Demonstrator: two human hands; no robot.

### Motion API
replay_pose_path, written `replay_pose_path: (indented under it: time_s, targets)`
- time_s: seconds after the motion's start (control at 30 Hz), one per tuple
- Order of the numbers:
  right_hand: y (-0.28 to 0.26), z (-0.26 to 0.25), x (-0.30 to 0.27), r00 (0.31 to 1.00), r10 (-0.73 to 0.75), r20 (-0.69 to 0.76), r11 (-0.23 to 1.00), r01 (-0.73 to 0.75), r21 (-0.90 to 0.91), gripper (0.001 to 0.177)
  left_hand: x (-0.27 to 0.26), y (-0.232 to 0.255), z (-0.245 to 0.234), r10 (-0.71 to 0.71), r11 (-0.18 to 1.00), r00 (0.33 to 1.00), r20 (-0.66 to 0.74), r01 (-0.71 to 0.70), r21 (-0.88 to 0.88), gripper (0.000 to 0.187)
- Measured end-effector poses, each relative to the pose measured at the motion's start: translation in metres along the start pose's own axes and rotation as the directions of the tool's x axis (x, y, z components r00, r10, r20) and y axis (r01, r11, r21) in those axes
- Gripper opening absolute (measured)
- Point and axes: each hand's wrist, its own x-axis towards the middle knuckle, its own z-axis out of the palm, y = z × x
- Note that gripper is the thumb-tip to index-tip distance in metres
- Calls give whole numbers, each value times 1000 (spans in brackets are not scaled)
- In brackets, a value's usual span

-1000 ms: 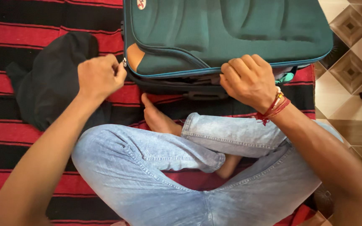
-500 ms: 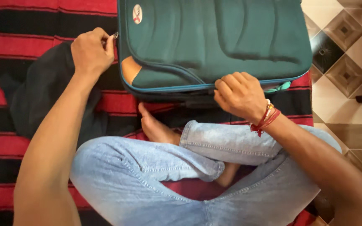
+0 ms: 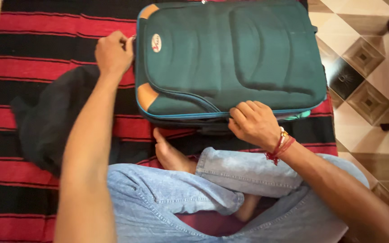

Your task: The person unzips a green suitcase, removes a black garment to unfold it, and then rearranges several folded items, including blue jeans and beige pants, inside the suitcase while sitting on a rug.

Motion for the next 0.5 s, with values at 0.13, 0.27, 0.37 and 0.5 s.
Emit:
replay_pose_path:
  time_s: [0.13, 0.27, 0.37, 0.5]
  targets:
    - [0, 0, 2, 999, -20, -28, 999, 21, 40, 17, 18, 1, 13, -103, 995, 995, 11, 103, 8, 18]
    - [0, 0, 2, 1000, -4, -12, 999, 5, 51, 17, 37, 0, 18, -108, 994, 994, 28, 107, 30, 20]
    - [4, 3, 1, 1000, 0, -12, 999, 1, 47, 17, 51, -4, 24, -63, 998, 997, 36, 62, 28, 17]
    - [6, 11, 0, 1000, 6, -2, 997, -6, 76, 17, 64, -10, 31, -26, 1000, 999, 38, 25, 18, 11]
